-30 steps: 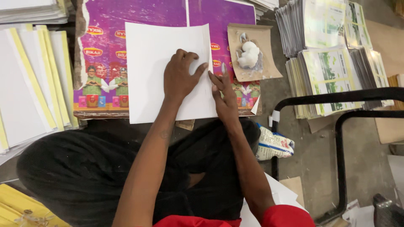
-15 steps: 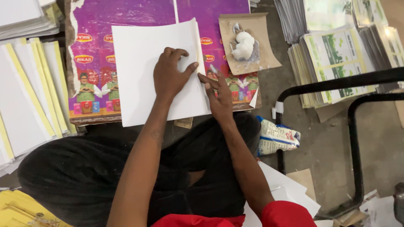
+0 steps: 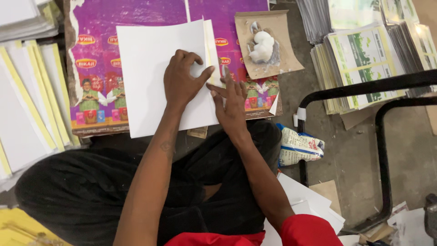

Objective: The person sits on the floor and assembles notebooks by inserting a stack of white pages into a cover, then applying a strip of glue along the spine and pressing the pages to secure them. The person repeats this process for multiple notebooks.

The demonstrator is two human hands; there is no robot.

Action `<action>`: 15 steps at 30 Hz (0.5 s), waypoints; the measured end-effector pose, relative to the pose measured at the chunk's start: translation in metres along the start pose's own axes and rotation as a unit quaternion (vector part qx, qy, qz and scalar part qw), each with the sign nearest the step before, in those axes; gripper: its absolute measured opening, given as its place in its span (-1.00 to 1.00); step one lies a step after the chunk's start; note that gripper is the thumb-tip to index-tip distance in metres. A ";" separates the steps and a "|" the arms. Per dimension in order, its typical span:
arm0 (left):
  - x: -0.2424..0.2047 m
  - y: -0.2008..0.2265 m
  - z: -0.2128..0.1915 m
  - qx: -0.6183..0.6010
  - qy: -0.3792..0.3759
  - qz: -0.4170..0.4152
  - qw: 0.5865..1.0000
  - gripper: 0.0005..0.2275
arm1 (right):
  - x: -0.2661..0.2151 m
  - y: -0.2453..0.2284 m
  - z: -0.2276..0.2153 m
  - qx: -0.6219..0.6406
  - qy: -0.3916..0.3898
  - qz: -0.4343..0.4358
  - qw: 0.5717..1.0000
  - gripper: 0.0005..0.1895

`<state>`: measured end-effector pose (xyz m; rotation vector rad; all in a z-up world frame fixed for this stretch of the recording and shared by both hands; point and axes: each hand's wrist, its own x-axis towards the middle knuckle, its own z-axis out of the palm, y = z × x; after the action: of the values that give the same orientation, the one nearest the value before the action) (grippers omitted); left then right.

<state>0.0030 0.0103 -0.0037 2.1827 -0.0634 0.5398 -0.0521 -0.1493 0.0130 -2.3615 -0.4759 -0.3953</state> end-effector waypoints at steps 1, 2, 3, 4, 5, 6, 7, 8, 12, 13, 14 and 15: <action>0.000 0.000 0.000 -0.009 -0.003 -0.006 1.000 -0.68 | -0.002 0.000 0.001 -0.005 -0.002 -0.004 1.000 -0.31; 0.001 0.001 0.000 -0.018 -0.007 -0.009 1.000 -0.66 | -0.002 0.000 0.002 -0.010 -0.001 -0.008 1.000 -0.32; 0.002 0.001 0.000 -0.014 -0.010 -0.014 1.000 -0.68 | -0.003 0.002 0.003 -0.007 -0.002 -0.007 1.000 -0.32; 0.003 0.001 0.001 -0.011 -0.014 -0.020 1.000 -0.70 | -0.005 0.003 0.004 -0.005 -0.005 -0.007 1.000 -0.32; 0.003 0.001 0.001 -0.008 -0.017 -0.025 1.000 -0.72 | -0.006 0.005 0.005 -0.003 -0.007 -0.006 1.000 -0.32; 0.004 0.001 0.001 -0.008 -0.023 -0.033 0.999 -0.73 | -0.007 0.007 0.005 -0.003 -0.007 -0.005 1.000 -0.32; 0.004 0.001 0.002 -0.008 -0.029 -0.042 0.999 -0.75 | -0.008 0.009 0.006 -0.003 -0.007 -0.004 1.000 -0.32; 0.004 0.000 0.002 -0.007 -0.035 -0.049 0.998 -0.76 | -0.010 0.011 0.007 -0.003 -0.006 -0.003 1.000 -0.32; 0.005 -0.001 0.003 -0.022 -0.045 -0.054 0.997 -0.79 | -0.010 0.013 0.006 -0.068 0.013 -0.032 0.997 -0.43; 0.005 -0.002 0.003 -0.021 -0.046 -0.055 0.997 -0.79 | -0.008 0.014 0.005 0.009 0.029 0.003 1.000 -0.35; 0.005 -0.004 0.004 -0.021 -0.048 -0.056 0.997 -0.80 | -0.006 0.015 0.004 0.087 0.043 0.038 0.995 -0.28; 0.005 -0.005 0.005 -0.023 -0.042 -0.048 0.998 -0.80 | -0.003 0.017 0.003 0.094 0.048 0.030 0.994 -0.26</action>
<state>0.0102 0.0105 -0.0079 2.1517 -0.0162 0.3897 -0.0467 -0.1597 0.0004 -2.1592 -0.3785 -0.4158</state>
